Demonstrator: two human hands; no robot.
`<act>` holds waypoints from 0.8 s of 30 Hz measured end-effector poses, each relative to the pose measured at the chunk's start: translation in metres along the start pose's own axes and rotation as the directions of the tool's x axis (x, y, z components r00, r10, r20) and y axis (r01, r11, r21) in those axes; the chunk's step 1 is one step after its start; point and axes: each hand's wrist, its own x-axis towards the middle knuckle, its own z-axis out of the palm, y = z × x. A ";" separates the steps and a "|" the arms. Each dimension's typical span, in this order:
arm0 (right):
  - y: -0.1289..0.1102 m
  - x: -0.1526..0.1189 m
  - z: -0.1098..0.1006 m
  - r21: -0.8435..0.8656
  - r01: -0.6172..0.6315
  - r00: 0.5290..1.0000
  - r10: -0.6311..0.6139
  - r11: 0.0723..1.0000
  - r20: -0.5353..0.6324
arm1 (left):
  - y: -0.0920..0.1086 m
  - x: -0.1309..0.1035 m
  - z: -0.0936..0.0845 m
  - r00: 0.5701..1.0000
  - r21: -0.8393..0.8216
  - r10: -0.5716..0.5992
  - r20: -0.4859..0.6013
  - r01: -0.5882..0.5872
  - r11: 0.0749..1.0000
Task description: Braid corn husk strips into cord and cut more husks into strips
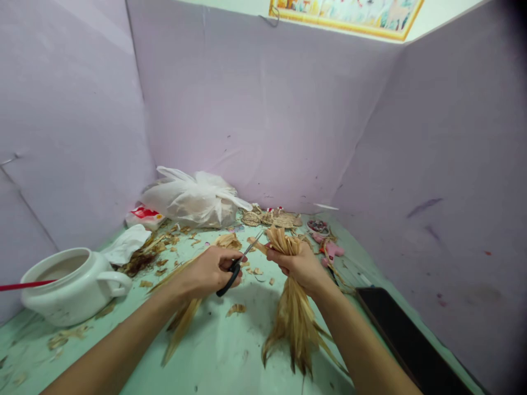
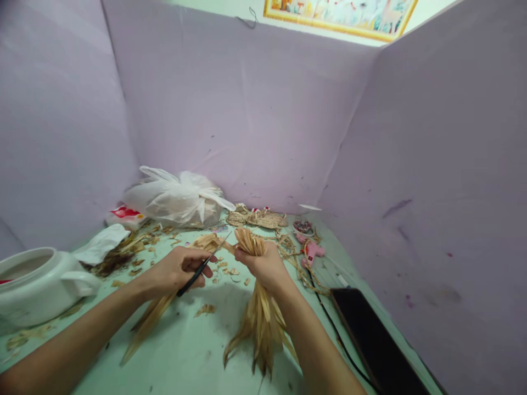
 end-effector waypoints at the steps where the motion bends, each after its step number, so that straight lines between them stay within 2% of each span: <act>1: -0.001 0.000 -0.001 -0.009 0.007 1.000 -0.007 1.000 0.006 | 0.000 0.000 0.000 0.999 0.028 -0.002 0.045 0.000 1.000; 3: -0.001 0.000 -0.004 -0.029 0.029 0.999 -0.029 0.999 0.019 | 0.001 0.000 0.000 0.994 0.074 -0.007 0.108 -0.001 0.997; 8: 0.000 0.002 -0.008 -0.095 0.052 0.999 -0.051 0.994 0.015 | 0.001 0.001 0.000 0.982 0.170 -0.089 0.165 0.060 0.984; 16: 0.002 0.002 -0.008 -0.082 0.047 0.999 -0.045 0.995 0.029 | 0.004 -0.001 0.002 0.960 0.187 -0.166 0.225 0.124 0.975; 20: 0.001 -0.001 -0.006 -0.099 0.037 0.997 -0.030 0.994 0.068 | 0.000 0.001 -0.001 0.946 0.189 -0.140 0.292 0.086 0.978; 24: 0.002 -0.002 -0.004 -0.101 0.041 0.993 -0.030 0.994 0.114 | -0.005 0.003 -0.004 0.951 0.197 -0.130 0.279 0.076 0.978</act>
